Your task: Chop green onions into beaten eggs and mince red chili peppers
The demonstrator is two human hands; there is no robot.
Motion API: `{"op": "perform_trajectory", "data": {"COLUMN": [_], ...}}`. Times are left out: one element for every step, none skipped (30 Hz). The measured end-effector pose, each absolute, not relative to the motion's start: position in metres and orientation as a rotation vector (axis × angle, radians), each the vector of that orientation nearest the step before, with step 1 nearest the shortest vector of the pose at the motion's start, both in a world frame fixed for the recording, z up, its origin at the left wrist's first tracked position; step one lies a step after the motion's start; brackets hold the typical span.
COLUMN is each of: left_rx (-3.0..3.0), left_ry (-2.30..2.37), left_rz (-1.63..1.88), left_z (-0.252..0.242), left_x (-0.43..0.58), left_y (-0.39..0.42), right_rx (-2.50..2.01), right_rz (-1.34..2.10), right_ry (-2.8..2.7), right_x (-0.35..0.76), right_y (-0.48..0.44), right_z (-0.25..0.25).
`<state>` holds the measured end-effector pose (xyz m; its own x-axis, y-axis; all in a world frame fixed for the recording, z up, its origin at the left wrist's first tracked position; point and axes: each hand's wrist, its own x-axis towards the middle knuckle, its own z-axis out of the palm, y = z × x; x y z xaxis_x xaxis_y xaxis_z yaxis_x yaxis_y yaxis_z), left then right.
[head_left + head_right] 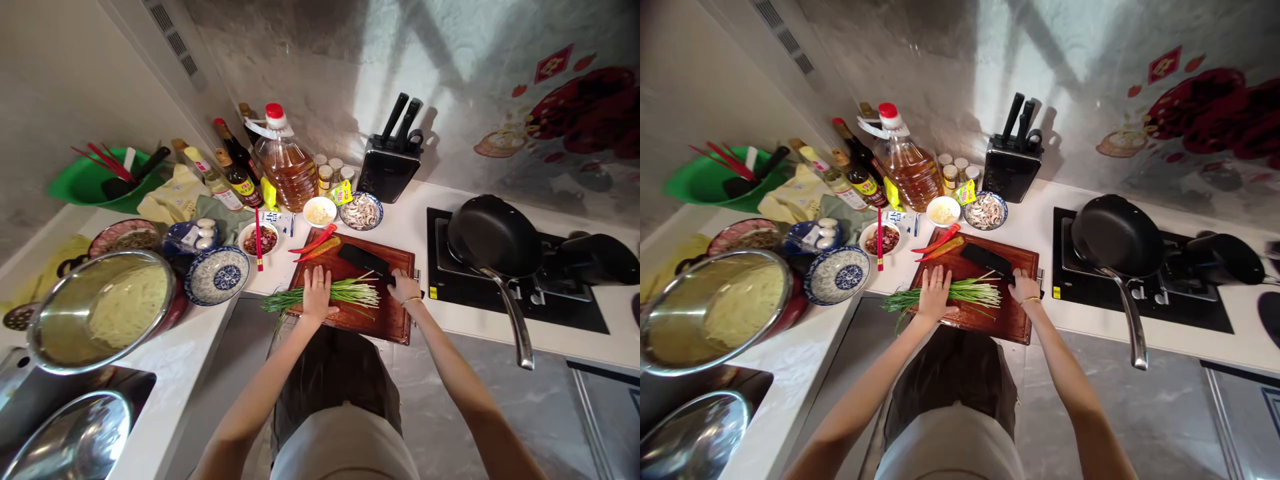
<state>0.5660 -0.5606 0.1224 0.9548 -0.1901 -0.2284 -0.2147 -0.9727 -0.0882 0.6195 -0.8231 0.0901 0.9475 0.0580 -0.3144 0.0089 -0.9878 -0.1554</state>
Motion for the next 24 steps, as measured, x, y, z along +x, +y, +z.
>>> {"op": "perform_trajectory", "data": {"left_rx": [-3.016,-3.044,-3.069,-3.086,-3.098,-3.109,-3.121,-3.134,-3.147,-3.161,-3.177,-3.193,-3.205,-3.212,-3.214,-3.215,-3.218,-3.225,-3.238,-3.254,-3.269,-3.281,-3.288,-3.291], "left_ry": [0.393,0.502,0.615,0.711,0.777,0.816,0.845,0.873,0.899,0.915,0.909,0.878,0.832,0.785,0.748,0.723,0.704,0.687,0.667,0.643,0.616,0.587,0.558,0.53], "left_rz": [0.284,0.25,0.232,0.233,0.248,0.27,0.294,0.316,0.333,0.345,0.347,0.341,0.333,0.328,0.329,0.335,0.344,0.352,0.357,0.357,0.356,0.354,0.352,0.345], "left_z": [0.122,0.121,0.119,0.116,0.111,0.107,0.102,0.098,0.094,0.091,0.088,0.086,0.085,0.083,0.082,0.08,0.079,0.078,0.077,0.077,0.077,0.077,0.078,0.08], "left_x": [0.565,0.565,0.566,0.568,0.57,0.572,0.574,0.575,0.577,0.577,0.578,0.579,0.58,0.581,0.583,0.586,0.588,0.591,0.593,0.594,0.594,0.593,0.592,0.589], "left_y": [-0.566,-0.572,-0.577,-0.582,-0.586,-0.589,-0.591,-0.592,-0.592,-0.592,-0.592,-0.591,-0.592,-0.593,-0.596,-0.6,-0.605,-0.611,-0.618,-0.625,-0.632,-0.639,-0.645,-0.649], "right_rx": [-2.92,-2.881,-2.839,-2.794,-2.746,-2.697,-2.648,-2.6,-2.556,-2.519,-2.489,-2.466,-2.449,-2.436,-2.428,-2.422,-2.421,-2.427,-2.438,-2.452,-2.468,-2.484,-2.497,-2.508], "right_rz": [0.433,0.383,0.337,0.297,0.266,0.248,0.24,0.238,0.24,0.246,0.256,0.266,0.274,0.28,0.285,0.291,0.3,0.309,0.319,0.327,0.333,0.341,0.351,0.361], "right_ry": [-0.048,-0.035,-0.009,0.026,0.061,0.099,0.143,0.191,0.243,0.293,0.34,0.374,0.395,0.405,0.411,0.416,0.423,0.432,0.446,0.46,0.471,0.482,0.492,0.499], "right_x": [0.615,0.608,0.6,0.591,0.581,0.571,0.56,0.551,0.541,0.533,0.526,0.519,0.514,0.51,0.507,0.505,0.503,0.503,0.504,0.505,0.506,0.507,0.509,0.51], "right_y": [-0.829,-0.835,-0.841,-0.845,-0.849,-0.852,-0.855,-0.856,-0.857,-0.857,-0.857,-0.857,-0.856,-0.855,-0.853,-0.852,-0.851,-0.849,-0.848,-0.847,-0.846,-0.846,-0.846,-0.846], "right_z": [0.092,0.093,0.094,0.094,0.094,0.094,0.094,0.095,0.095,0.095,0.095,0.094,0.094,0.093,0.092,0.091,0.091,0.091,0.091,0.092,0.092,0.093,0.093,0.094]}}
